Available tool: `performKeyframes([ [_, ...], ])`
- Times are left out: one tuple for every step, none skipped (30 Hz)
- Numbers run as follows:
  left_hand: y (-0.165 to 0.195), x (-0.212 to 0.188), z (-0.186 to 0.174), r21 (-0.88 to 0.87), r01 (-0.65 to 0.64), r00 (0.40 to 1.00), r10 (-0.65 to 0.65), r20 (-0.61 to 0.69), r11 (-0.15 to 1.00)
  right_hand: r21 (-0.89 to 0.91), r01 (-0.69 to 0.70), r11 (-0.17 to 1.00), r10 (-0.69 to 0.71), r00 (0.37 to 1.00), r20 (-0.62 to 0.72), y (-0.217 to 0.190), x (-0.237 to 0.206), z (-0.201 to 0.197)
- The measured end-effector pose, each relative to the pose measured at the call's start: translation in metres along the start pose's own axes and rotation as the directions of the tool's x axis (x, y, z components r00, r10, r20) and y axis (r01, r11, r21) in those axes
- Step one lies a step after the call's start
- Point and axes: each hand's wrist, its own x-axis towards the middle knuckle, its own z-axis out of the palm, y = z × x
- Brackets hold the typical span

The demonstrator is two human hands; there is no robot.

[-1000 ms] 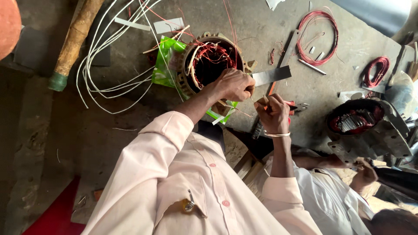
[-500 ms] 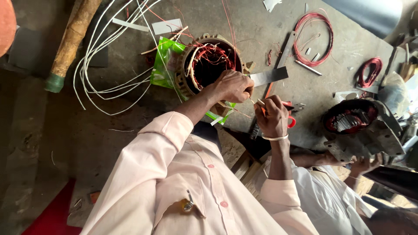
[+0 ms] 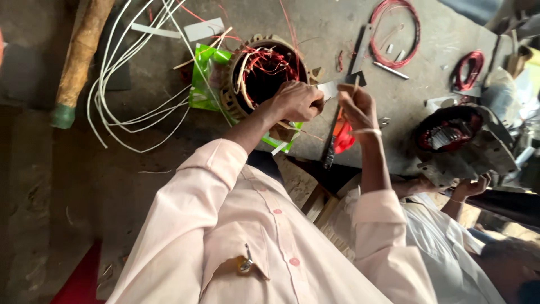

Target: The person inserts white insulation strips into the slots of an electric motor stator and presses the red coil wires into the slots by hand, occasionally picking up red-handled pliers to work the wires. A second worker handles another motor stator beside them on the workbench.

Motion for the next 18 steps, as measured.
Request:
performKeyframes([
  [0.0, 0.0, 0.0, -0.01, 0.003, 1.0, -0.003, 0.006, 1.0, 0.124, -0.101, 0.987, 0.109, 0.992, -0.061, 0.007, -0.008, -0.008],
  [0.001, 0.0, 0.0, -0.02, 0.012, 1.0, -0.012, 0.01, 1.0, 0.343, -0.14, 0.929, 0.159, 0.987, -0.029, 0.013, -0.02, -0.014],
  [0.0, -0.001, 0.0, -0.032, 0.024, 1.0, -0.023, 0.016, 0.999, 0.543, -0.179, 0.82, 0.205, 0.979, 0.014, 0.021, -0.038, -0.019],
  [0.0, 0.0, 0.0, -0.038, 0.007, 1.0, -0.007, 0.0, 0.999, 0.714, -0.214, 0.667, 0.243, 0.968, 0.063, 0.028, -0.057, -0.023],
  [0.0, 0.0, -0.001, -0.044, -0.011, 1.0, 0.01, -0.015, 0.999, 0.769, -0.201, 0.607, 0.205, 0.974, 0.093, 0.039, -0.076, -0.015],
  [0.0, 0.001, -0.001, -0.049, -0.028, 0.999, 0.027, -0.029, 0.998, 0.819, -0.19, 0.542, 0.163, 0.979, 0.12, 0.05, -0.095, -0.007],
  [-0.001, 0.001, -0.001, -0.047, -0.018, 1.0, 0.017, -0.019, 0.999, 0.848, -0.278, 0.452, 0.273, 0.948, 0.166, 0.061, -0.111, 0.002],
  [-0.001, 0.002, -0.001, -0.047, -0.008, 1.0, 0.008, -0.007, 0.999, 0.868, -0.354, 0.347, 0.376, 0.901, 0.217, 0.072, -0.126, 0.016],
  [-0.001, 0.003, -0.001, -0.045, 0.0, 1.0, 0.0, 0.008, 0.999, 0.838, -0.394, 0.377, 0.446, 0.87, 0.208, 0.082, -0.138, 0.027],
  [-0.001, 0.004, -0.001, -0.05, 0.016, 1.0, -0.015, 0.02, 0.999, 0.807, -0.433, 0.403, 0.51, 0.838, 0.195, 0.089, -0.147, 0.039],
  [-0.001, 0.004, -0.001, -0.054, 0.031, 0.999, -0.029, 0.032, 0.998, 0.795, -0.434, 0.424, 0.506, 0.842, 0.189, 0.092, -0.152, 0.046],
  [-0.001, 0.004, -0.002, -0.061, 0.047, 0.998, -0.044, 0.045, 0.997, 0.782, -0.436, 0.445, 0.506, 0.843, 0.182, 0.095, -0.156, 0.052],
  [-0.001, 0.003, -0.002, -0.079, 0.068, 0.996, -0.064, 0.06, 0.995, 0.766, -0.441, 0.467, 0.504, 0.845, 0.178, 0.094, -0.157, 0.055],
  [0.0, 0.002, -0.002, -0.089, 0.093, 0.994, -0.087, 0.071, 0.992, 0.715, -0.466, 0.521, 0.528, 0.834, 0.16, 0.091, -0.158, 0.056],
  [-0.001, 0.003, -0.004, -0.091, 0.115, 0.991, -0.108, 0.078, 0.989, 0.662, -0.486, 0.571, 0.542, 0.829, 0.141, 0.087, -0.157, 0.056],
  [-0.002, 0.003, -0.007, -0.112, 0.107, 0.992, -0.099, 0.079, 0.988, 0.604, -0.5, 0.621, 0.551, 0.826, 0.117, 0.082, -0.155, 0.054],
  [-0.001, 0.003, -0.008, -0.136, 0.101, 0.993, -0.091, 0.081, 0.986, 0.593, -0.468, 0.655, 0.507, 0.854, 0.114, 0.076, -0.152, 0.053],
  [-0.001, 0.002, -0.009, -0.167, 0.098, 0.993, -0.084, 0.085, 0.981, 0.579, -0.44, 0.686, 0.469, 0.876, 0.111, 0.071, -0.149, 0.052],
])
